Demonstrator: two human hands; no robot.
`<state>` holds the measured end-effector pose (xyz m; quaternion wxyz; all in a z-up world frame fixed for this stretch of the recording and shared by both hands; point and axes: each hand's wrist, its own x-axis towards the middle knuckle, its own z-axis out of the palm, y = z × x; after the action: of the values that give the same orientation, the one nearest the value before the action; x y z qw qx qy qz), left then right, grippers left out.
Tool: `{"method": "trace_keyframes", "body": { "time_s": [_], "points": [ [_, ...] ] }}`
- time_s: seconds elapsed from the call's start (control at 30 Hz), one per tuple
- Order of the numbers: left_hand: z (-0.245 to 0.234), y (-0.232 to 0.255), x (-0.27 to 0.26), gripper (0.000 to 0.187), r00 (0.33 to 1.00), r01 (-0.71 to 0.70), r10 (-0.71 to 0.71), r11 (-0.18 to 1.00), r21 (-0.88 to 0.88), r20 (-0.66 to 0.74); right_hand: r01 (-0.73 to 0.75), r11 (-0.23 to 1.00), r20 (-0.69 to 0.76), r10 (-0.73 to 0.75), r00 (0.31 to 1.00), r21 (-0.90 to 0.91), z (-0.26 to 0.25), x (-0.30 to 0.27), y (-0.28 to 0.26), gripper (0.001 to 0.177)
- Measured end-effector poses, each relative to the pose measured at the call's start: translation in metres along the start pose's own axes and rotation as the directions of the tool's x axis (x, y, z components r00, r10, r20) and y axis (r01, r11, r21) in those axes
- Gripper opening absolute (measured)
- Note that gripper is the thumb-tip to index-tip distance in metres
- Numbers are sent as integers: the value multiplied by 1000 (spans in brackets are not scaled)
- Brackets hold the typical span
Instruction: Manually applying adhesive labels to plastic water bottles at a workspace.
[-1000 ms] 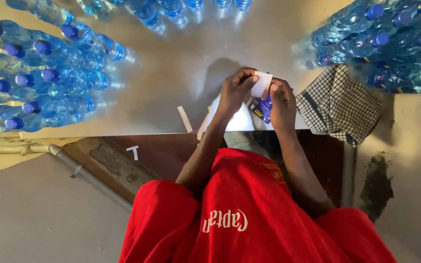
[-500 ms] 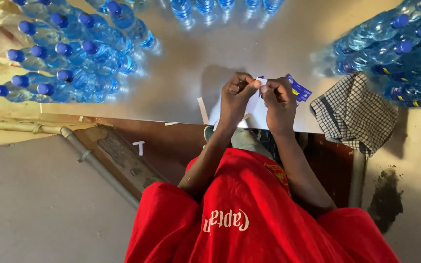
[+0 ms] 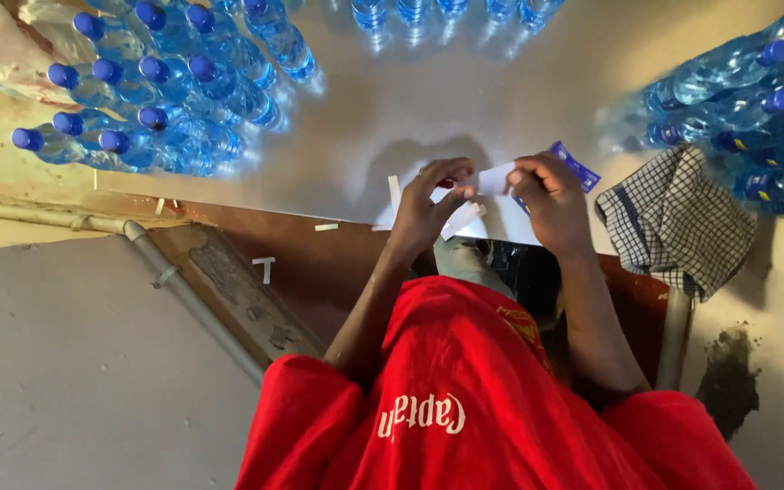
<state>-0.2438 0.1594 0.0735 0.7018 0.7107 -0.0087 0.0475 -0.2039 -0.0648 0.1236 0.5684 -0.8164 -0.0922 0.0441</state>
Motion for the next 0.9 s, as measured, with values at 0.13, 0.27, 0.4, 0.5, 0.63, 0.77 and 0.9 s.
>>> {"method": "trace_keyframes", "body": {
  "time_s": [0.13,0.27,0.4,0.5,0.63,0.77,0.9],
  "points": [
    [10,24,10,9,998,-48,45,993,-107,-37,0,987,10,-2,1000,159,28,-6,-13,21],
    [10,12,7,12,998,56,-58,990,-131,-11,3,978,-10,-1,1000,209,46,-13,-17,37],
    [-5,-31,10,14,952,151,-196,969,-196,-237,-7,950,-61,28,998,313,56,-16,39,17],
    [-49,-23,22,15,829,3,-209,929,-370,-519,3,924,-83,31,996,382,68,-17,68,10],
    [-63,20,34,17,739,236,-179,972,2,-650,69,983,385,3,923,-173,89,-17,78,27],
    [-16,3,28,9,846,-117,370,830,545,-383,-279,910,163,238,957,305,94,15,27,31],
    [24,-49,35,33,907,-229,360,856,464,-217,-335,748,-59,445,893,573,91,63,-5,25]
  ]
}}
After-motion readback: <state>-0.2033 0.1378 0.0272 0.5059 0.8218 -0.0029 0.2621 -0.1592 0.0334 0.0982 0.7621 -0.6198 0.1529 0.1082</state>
